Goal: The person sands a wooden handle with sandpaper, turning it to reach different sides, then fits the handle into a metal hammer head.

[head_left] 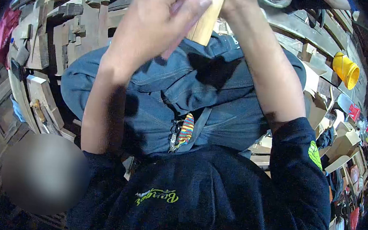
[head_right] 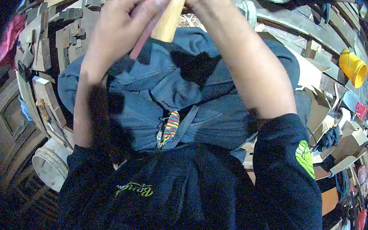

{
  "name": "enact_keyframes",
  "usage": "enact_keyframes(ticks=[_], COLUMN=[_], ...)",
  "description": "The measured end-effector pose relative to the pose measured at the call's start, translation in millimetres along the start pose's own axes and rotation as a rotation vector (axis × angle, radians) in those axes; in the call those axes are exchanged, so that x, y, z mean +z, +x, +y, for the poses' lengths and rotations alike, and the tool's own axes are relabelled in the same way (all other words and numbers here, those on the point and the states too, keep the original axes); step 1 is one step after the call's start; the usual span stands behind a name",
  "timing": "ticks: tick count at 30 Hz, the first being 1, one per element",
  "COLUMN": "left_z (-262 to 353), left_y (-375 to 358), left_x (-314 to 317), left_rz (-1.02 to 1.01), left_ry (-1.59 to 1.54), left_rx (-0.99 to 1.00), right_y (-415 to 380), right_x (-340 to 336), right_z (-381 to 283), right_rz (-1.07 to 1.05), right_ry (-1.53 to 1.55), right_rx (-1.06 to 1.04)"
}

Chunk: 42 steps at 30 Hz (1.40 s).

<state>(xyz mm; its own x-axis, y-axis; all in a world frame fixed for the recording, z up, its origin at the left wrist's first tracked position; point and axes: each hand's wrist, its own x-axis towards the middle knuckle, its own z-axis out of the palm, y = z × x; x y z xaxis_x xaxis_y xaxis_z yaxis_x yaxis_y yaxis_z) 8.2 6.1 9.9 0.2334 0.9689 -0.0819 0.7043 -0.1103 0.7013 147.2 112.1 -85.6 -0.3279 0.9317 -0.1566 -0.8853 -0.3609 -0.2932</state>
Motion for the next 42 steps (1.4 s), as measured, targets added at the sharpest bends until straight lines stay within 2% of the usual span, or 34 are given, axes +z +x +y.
enact_keyframes(ticks=[1,2,3,5,6,7,9,13,15,16,17,19,21,23,25,27,28,32,35,36,38,41,42], left_z=[3,-11,-10,-6,-3,-6,-6,-2,3,-6,-7,-7,-9,-11,-6,-4,-10,-5,-4,-8,-18,-11,-6], left_y=[-1,-9,-7,-4,-4,2,1,-5,-2,3,2,1,-4,-4,3,7,1,-3,6,4,-2,0,5], left_x=[-2,9,11,14,13,12,13,9,5,7,5,1,4,11,8,1,7,8,5,7,14,13,6], left_rz=[-0.154,-0.069,-0.069,0.093,0.109,0.119,0.149,0.104,0.107,0.148,0.15,0.02,0.003,0.117,0.139,0.001,0.108,0.076,0.063,0.068,0.132,0.179,0.079], left_ry=[-0.08,-0.093,-0.097,-0.025,-0.043,0.026,-0.029,-0.063,0.006,0.171,0.177,0.06,0.03,0.008,0.054,0.112,0.03,-0.035,0.102,0.105,0.003,0.066,0.196], left_rx=[-0.142,0.003,0.009,0.139,0.057,0.102,0.095,0.046,-0.108,-0.09,-0.091,-0.08,-0.084,-0.069,-0.129,-0.218,-0.004,-0.108,-0.172,-0.172,-0.038,-0.007,-0.154], right_y=[0,4,5,3,1,1,3,2,-1,-1,0,5,5,-2,-3,1,2,-1,1,1,-3,-2,-1], right_x=[1,-4,-4,-6,-7,-7,-6,-3,-1,-2,-2,-7,-7,-2,-5,-4,-4,-4,-8,-8,-2,-5,-5], right_z=[-5,-13,-17,-16,-10,-5,-8,-16,-4,-1,-3,-15,-18,-9,-3,-7,-12,-9,-5,-6,-12,-8,-5], right_rz=[0.03,-0.061,-0.133,-0.083,-0.068,-0.06,-0.083,-0.045,0.041,0.011,0.007,-0.047,-0.109,0.045,-0.002,0.027,-0.008,0.056,-0.01,-0.016,0.017,0.07,0.003], right_ry=[-0.031,-0.063,-0.014,0.026,0.012,0.0,0.019,0.059,0.053,0.024,0.029,-0.002,0.048,0.039,0.027,0.003,-0.017,0.031,-0.019,-0.018,-0.071,-0.009,-0.007], right_rx=[-0.036,-0.073,-0.091,-0.064,-0.047,-0.03,-0.023,-0.13,-0.132,-0.117,-0.115,-0.121,-0.125,-0.147,-0.116,-0.155,-0.191,-0.203,-0.168,-0.166,-0.19,-0.182,-0.173])
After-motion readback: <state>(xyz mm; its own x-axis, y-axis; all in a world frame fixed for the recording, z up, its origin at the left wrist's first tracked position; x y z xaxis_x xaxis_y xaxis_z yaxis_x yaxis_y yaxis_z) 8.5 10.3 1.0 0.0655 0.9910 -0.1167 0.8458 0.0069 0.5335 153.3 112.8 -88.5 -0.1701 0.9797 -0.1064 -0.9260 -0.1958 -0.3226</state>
